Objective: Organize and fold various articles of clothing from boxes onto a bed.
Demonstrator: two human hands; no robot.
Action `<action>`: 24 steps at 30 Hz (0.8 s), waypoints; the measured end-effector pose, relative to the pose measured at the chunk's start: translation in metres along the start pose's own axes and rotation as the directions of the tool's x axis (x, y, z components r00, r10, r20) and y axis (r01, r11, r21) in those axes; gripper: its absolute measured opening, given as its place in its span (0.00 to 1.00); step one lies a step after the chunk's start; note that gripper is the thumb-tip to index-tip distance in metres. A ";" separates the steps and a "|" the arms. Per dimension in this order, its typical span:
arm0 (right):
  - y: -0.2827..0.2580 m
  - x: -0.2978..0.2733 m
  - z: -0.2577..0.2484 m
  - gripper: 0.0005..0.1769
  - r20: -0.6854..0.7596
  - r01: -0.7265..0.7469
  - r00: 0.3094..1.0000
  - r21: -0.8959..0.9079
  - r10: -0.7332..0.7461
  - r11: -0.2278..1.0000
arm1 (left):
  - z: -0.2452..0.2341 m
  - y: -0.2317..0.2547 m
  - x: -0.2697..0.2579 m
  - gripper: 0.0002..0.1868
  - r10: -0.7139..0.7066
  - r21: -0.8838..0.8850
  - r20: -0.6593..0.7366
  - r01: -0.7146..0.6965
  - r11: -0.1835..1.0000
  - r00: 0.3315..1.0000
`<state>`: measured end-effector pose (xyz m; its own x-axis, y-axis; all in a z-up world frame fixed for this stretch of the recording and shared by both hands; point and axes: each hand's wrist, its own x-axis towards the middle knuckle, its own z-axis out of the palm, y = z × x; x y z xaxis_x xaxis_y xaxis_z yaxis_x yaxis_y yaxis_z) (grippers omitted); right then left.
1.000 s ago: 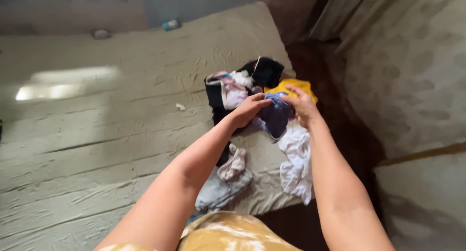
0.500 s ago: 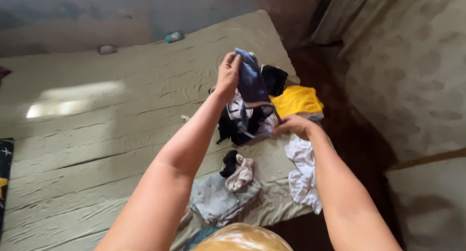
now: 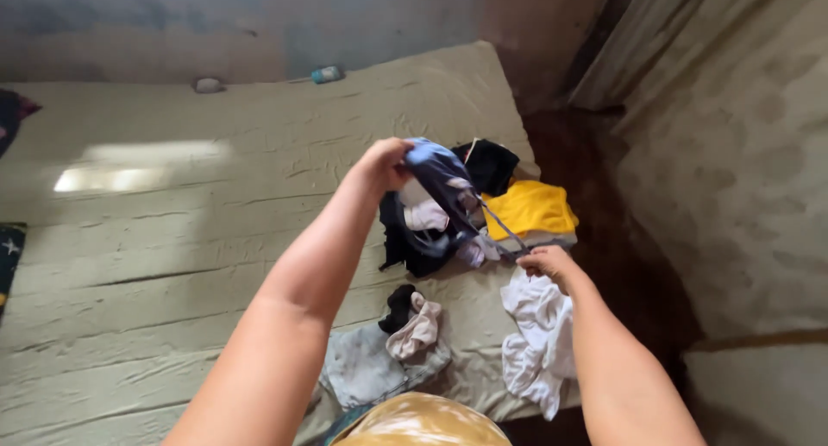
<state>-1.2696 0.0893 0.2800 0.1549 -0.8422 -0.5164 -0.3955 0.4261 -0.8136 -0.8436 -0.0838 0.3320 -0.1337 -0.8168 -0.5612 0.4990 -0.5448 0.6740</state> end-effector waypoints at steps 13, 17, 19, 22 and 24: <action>-0.054 0.023 -0.014 0.22 -0.049 -0.178 0.981 0.182 0.189 0.967 | 0.135 -0.019 -0.129 0.06 0.083 0.150 0.171 -0.109 0.983 0.982; -0.077 0.033 -0.004 0.32 -0.272 0.177 0.944 -0.053 -0.185 0.983 | 0.155 -0.006 -0.166 0.17 0.142 0.576 0.189 -0.226 0.785 0.972; -0.081 0.048 0.002 0.36 -0.269 0.286 0.907 -0.173 -0.325 0.942 | 0.157 -0.008 -0.173 0.19 0.134 0.624 0.231 -0.252 0.740 0.964; -0.097 0.068 0.006 0.19 -0.047 -0.201 0.979 -0.111 0.197 0.973 | 0.155 -0.004 -0.174 0.19 0.126 0.532 0.362 -0.316 0.785 0.924; -0.125 0.042 0.018 0.19 0.263 -0.228 0.958 0.444 0.118 0.866 | 0.142 -0.008 -0.158 0.19 0.134 0.446 0.501 -0.388 0.807 0.855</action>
<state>-1.1969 0.0072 0.3553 0.3396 -0.6698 -0.6603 0.0244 0.7081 -0.7057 -0.9484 0.0222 0.4836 -0.4764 -0.8665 -0.1488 0.0723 -0.2073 0.9756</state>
